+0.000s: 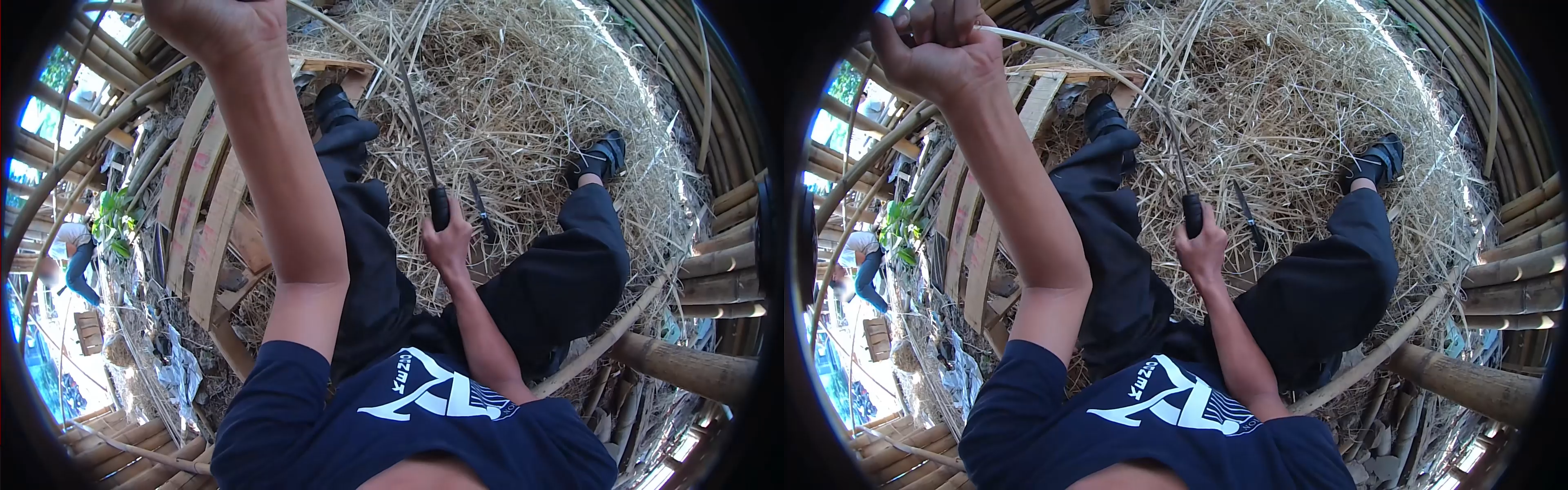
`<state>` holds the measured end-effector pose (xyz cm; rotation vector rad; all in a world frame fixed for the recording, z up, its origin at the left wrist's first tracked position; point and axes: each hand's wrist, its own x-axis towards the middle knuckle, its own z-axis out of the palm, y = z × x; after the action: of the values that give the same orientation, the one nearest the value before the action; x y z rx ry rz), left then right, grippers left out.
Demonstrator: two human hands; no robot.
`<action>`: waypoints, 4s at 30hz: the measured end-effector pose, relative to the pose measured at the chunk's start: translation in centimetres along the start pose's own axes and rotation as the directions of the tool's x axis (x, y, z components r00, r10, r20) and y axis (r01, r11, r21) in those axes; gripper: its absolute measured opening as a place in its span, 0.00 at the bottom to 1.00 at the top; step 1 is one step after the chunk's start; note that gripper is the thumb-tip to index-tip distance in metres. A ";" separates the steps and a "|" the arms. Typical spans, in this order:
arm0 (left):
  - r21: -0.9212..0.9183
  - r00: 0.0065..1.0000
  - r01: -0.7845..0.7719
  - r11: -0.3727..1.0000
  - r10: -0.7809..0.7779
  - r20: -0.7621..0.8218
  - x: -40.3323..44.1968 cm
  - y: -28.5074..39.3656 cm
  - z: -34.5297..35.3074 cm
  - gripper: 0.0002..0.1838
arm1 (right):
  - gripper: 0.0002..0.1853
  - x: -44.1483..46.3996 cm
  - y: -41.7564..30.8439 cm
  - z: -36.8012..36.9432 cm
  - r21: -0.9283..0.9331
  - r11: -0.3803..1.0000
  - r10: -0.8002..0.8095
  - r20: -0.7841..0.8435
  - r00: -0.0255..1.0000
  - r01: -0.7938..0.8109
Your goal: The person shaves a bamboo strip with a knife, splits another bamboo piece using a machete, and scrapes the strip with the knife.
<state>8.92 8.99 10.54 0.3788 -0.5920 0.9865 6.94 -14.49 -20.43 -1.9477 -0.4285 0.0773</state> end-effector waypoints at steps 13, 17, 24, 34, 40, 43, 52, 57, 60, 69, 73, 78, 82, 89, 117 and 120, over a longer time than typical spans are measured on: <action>0.377 0.963 -0.257 0.890 0.202 0.180 0.4 -1.1 -0.2 0.22 | 0.19 0.6 -2.6 -1.6 0.066 0.990 -0.120 -0.051 0.991 0.123; 0.475 0.931 -0.335 0.813 0.209 0.299 0.8 -0.9 -1.2 0.22 | 0.20 -0.2 2.4 0.4 -0.121 0.992 0.021 0.014 1.000 -0.019; 0.545 0.945 -0.327 0.772 0.262 0.196 0.0 -1.4 -0.3 0.23 | 0.13 1.1 -0.8 -1.0 0.220 0.925 0.301 0.069 0.951 -0.309; 0.519 0.938 -0.331 0.789 0.213 0.274 0.5 -1.2 -0.6 0.24 | 0.20 0.2 1.2 0.3 -0.179 0.977 0.119 0.011 0.993 -0.115; 0.538 0.962 -0.187 0.822 0.042 0.270 1.4 0.5 -2.2 0.24 | 0.15 -0.7 5.2 1.7 -0.095 0.899 0.426 -0.027 0.904 -0.427; 0.622 0.951 -0.303 0.722 0.184 0.249 0.4 -0.2 -0.5 0.23 | 0.15 -0.2 2.1 0.2 -0.072 0.902 0.425 -0.025 0.905 -0.425; 0.486 0.942 -0.303 0.820 0.180 0.284 0.3 0.5 -0.5 0.23 | 0.14 -0.1 -1.1 -1.6 0.136 0.983 0.137 -0.082 0.987 -0.125; 0.611 0.899 -0.432 0.664 0.261 0.352 -0.7 -0.7 0.4 0.24 | 0.19 -0.3 -2.3 -0.9 0.130 0.991 -0.034 -0.070 0.997 0.043; 0.611 0.947 -0.316 0.726 0.200 0.252 0.0 0.4 -0.2 0.24 | 0.21 -1.2 1.3 1.2 -0.023 0.999 -0.049 -0.048 0.998 0.048; 0.657 0.974 -0.224 0.720 0.151 0.167 0.8 2.0 -1.7 0.24 | 0.19 -1.2 1.2 1.0 0.100 0.988 0.127 -0.078 0.989 -0.119; 0.553 0.939 -0.322 0.769 0.185 0.290 0.3 1.0 -0.8 0.25 | 0.14 -1.0 -0.2 0.5 0.175 0.981 0.096 -0.068 0.993 -0.083; 0.644 0.927 -0.340 0.685 0.130 0.352 0.5 1.5 -1.0 0.23 | 0.20 -1.9 0.9 1.5 0.092 0.995 0.055 -0.074 0.996 -0.048; 0.735 0.961 -0.274 0.620 0.196 0.193 -0.1 1.3 -0.8 0.23 | 0.19 -2.4 2.1 2.4 -0.013 0.971 0.239 0.020 0.971 -0.238; 0.760 0.948 -0.310 0.572 0.245 0.202 -0.1 1.0 -0.7 0.25 | 0.17 -1.9 0.6 1.4 0.119 0.993 0.030 -0.113 0.993 -0.017; 0.665 0.968 -0.246 0.705 0.217 0.129 0.2 1.3 -1.2 0.26 | 0.20 -2.3 0.2 1.4 0.133 0.977 0.169 -0.021 0.985 -0.165; 0.649 0.969 -0.247 0.719 0.201 0.146 0.1 1.3 -1.3 0.26 | 0.20 -2.1 0.1 1.4 0.115 0.993 0.012 -0.040 0.999 -0.007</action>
<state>8.22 10.45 9.67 1.0012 -0.3244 1.4223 4.67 -14.01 -21.42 -1.8355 -0.3799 0.0666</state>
